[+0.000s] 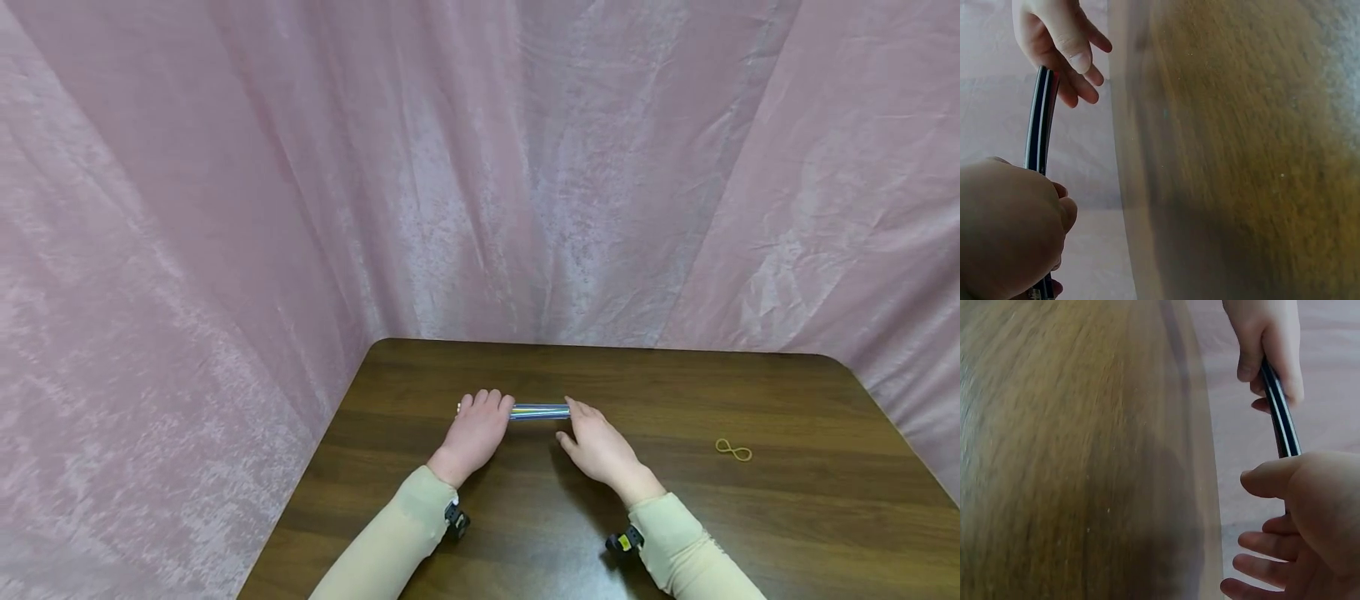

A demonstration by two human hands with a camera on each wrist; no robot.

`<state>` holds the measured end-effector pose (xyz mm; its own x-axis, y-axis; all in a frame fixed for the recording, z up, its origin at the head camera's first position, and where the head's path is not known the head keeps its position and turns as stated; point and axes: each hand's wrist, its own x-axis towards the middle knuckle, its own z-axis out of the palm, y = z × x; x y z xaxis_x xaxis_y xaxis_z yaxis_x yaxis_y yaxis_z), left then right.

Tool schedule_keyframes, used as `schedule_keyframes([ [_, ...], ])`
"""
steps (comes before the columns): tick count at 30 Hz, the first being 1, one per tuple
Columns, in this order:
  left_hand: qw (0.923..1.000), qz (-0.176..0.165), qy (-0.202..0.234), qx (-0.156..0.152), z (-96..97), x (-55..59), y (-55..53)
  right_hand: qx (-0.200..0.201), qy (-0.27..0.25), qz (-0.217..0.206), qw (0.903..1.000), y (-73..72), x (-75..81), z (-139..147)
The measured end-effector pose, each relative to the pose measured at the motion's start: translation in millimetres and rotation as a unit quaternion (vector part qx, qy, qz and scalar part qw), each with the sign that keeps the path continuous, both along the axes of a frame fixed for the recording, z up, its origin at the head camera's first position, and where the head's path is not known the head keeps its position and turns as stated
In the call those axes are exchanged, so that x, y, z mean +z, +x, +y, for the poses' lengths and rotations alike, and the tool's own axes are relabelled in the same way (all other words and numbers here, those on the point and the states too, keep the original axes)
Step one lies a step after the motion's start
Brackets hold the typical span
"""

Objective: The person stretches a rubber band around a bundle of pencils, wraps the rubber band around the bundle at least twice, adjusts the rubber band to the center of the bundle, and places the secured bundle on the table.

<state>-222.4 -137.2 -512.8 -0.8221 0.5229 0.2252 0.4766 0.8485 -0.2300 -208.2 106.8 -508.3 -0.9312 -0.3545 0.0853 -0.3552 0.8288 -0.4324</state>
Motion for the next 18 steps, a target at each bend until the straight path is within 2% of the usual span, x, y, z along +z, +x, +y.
schedule_keyframes([
  [18,0.9995,-0.032,0.004,0.008,-3.7,-4.1,2.4,0.019,-0.021,-0.035,0.999,0.5,-4.3,1.9],
])
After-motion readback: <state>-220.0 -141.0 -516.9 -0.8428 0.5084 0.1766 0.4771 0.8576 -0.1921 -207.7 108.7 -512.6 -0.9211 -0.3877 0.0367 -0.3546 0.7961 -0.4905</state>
